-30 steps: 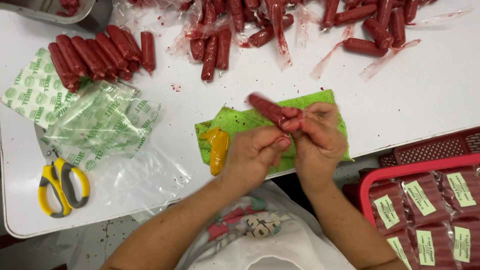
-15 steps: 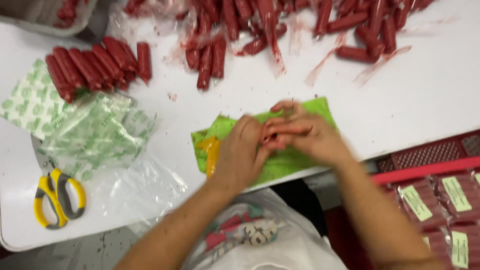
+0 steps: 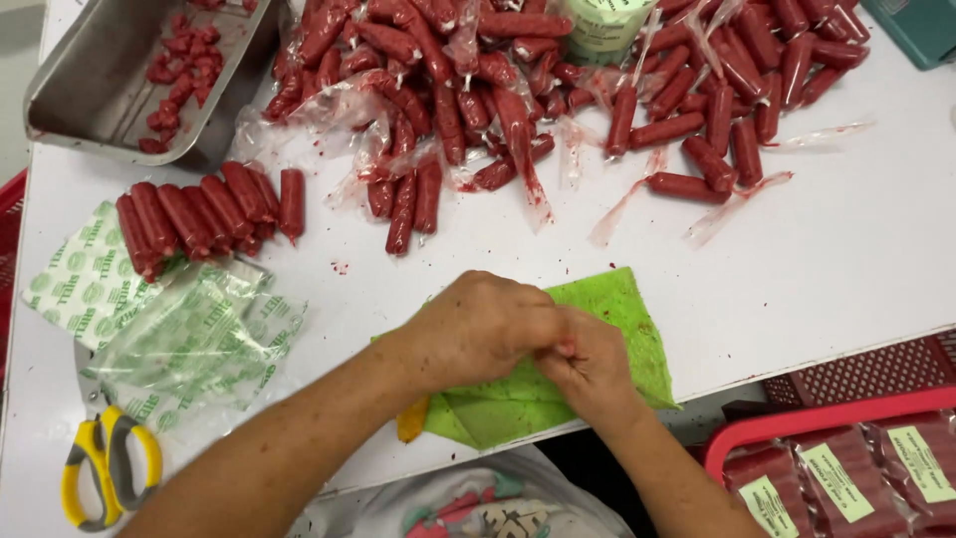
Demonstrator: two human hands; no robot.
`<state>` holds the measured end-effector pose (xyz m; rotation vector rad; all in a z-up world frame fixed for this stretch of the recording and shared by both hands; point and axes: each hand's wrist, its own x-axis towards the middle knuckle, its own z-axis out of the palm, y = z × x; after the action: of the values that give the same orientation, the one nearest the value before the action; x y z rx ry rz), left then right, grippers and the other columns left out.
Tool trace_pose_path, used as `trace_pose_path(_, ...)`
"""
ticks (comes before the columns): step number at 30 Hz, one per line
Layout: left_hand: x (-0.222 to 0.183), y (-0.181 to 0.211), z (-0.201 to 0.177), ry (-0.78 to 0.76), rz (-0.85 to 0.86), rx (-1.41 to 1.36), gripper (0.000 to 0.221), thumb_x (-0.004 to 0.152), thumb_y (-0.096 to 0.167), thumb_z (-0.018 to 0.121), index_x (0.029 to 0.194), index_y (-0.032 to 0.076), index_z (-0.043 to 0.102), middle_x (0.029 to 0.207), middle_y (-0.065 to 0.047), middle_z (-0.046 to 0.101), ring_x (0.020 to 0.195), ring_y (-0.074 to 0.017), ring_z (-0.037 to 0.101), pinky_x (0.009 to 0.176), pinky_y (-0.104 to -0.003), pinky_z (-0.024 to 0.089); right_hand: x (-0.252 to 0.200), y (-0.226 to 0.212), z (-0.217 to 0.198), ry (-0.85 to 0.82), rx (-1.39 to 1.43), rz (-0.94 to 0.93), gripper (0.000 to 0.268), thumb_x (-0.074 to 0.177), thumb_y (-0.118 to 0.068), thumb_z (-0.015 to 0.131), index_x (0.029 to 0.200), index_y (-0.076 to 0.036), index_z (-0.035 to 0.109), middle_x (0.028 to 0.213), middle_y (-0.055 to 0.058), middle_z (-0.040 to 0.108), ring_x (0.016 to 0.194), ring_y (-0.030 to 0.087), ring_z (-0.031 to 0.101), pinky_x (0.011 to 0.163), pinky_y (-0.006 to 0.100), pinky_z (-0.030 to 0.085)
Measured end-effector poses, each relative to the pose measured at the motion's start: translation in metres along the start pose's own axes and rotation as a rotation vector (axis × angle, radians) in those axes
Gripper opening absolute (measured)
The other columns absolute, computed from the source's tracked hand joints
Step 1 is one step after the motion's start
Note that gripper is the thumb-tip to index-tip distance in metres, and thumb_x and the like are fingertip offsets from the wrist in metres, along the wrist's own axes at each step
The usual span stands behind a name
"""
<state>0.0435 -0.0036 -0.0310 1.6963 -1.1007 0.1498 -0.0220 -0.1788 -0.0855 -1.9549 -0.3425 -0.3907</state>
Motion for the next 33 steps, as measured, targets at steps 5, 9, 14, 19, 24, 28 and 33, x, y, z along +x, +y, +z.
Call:
trace_pose_path(5,0.002,-0.064,-0.041,-0.137,0.099,0.748,0.007,0.083,0.021,0.071,0.090,0.020,0.068,0.078,0.002,0.065,0.075,-0.0173,0.064,0.065,-0.033,0.057,0.030,-0.014,-0.028,-0.195,0.436,0.359,0.014,0.089,-0.011,0.070,0.091,0.001,0.078,0.063,0.017,0.071,0.032,0.014,0.055,0.036,0.029,0.049)
trace_pose_path(9,0.005,-0.156,-0.077,-0.113,-0.001,1.040,0.016,0.100,0.020,0.052,0.103,0.022,0.068,0.094,0.001,0.063,0.099,-0.0189,0.062,0.078,-0.033,0.054,0.112,0.035,-0.098,0.023,-0.203,0.240,0.028,0.098,-0.033,0.070,0.110,-0.008,0.076,0.101,0.017,0.074,0.098,0.035,0.070,0.089,0.044,0.051)
trace_pose_path(14,0.029,-0.161,-0.079,-0.224,0.193,1.267,0.008,0.085,0.019,0.064,0.084,0.016,0.071,0.102,-0.004,0.057,0.106,-0.0280,0.049,0.085,-0.047,0.040,0.152,0.049,-0.061,-0.021,-0.653,-0.398,0.055,0.090,-0.009,0.074,0.142,0.003,0.059,0.119,0.029,0.067,0.113,0.046,0.060,0.103,0.053,0.043)
trace_pose_path(19,0.086,-0.037,-0.075,-0.114,0.443,1.123,0.011,0.093,0.015,0.058,0.094,0.010,0.068,0.100,-0.010,0.057,0.114,-0.0323,0.052,0.108,-0.058,0.033,0.143,0.060,0.031,-0.257,-0.216,-0.217,0.040,0.093,-0.009,0.059,0.132,0.001,0.059,0.113,0.021,0.065,0.103,0.040,0.060,0.096,0.050,0.045)
trace_pose_path(24,0.037,-0.015,-0.108,0.023,0.308,1.197,0.004,0.086,0.011,0.066,0.085,0.015,0.068,0.086,-0.006,0.061,0.093,-0.0300,0.065,0.077,-0.044,0.053,0.132,0.064,0.029,-0.239,-0.102,-0.225,0.037,0.092,-0.005,0.063,0.128,0.000,0.062,0.115,0.022,0.067,0.118,0.043,0.058,0.109,0.053,0.037)
trace_pose_path(28,-0.054,-0.039,-0.089,0.190,-0.142,1.096,0.022,0.097,0.020,0.066,0.120,0.018,0.066,0.109,-0.009,0.063,0.099,-0.0289,0.068,0.078,-0.037,0.055,0.140,0.033,0.013,-0.440,-0.497,-0.406,0.031,0.092,-0.006,0.064,0.122,-0.012,0.069,0.126,0.009,0.067,0.122,0.028,0.060,0.106,0.047,0.040)
trace_pose_path(33,-0.070,0.027,-0.068,0.320,-0.340,0.976,0.019,0.096,0.026,0.068,0.114,0.019,0.072,0.107,-0.003,0.066,0.096,-0.0233,0.068,0.078,-0.032,0.055,0.140,0.058,0.032,-0.357,-0.442,-0.430,0.010,0.094,-0.017,0.067,0.104,-0.017,0.068,0.105,-0.001,0.073,0.113,0.019,0.066,0.112,0.047,0.031)
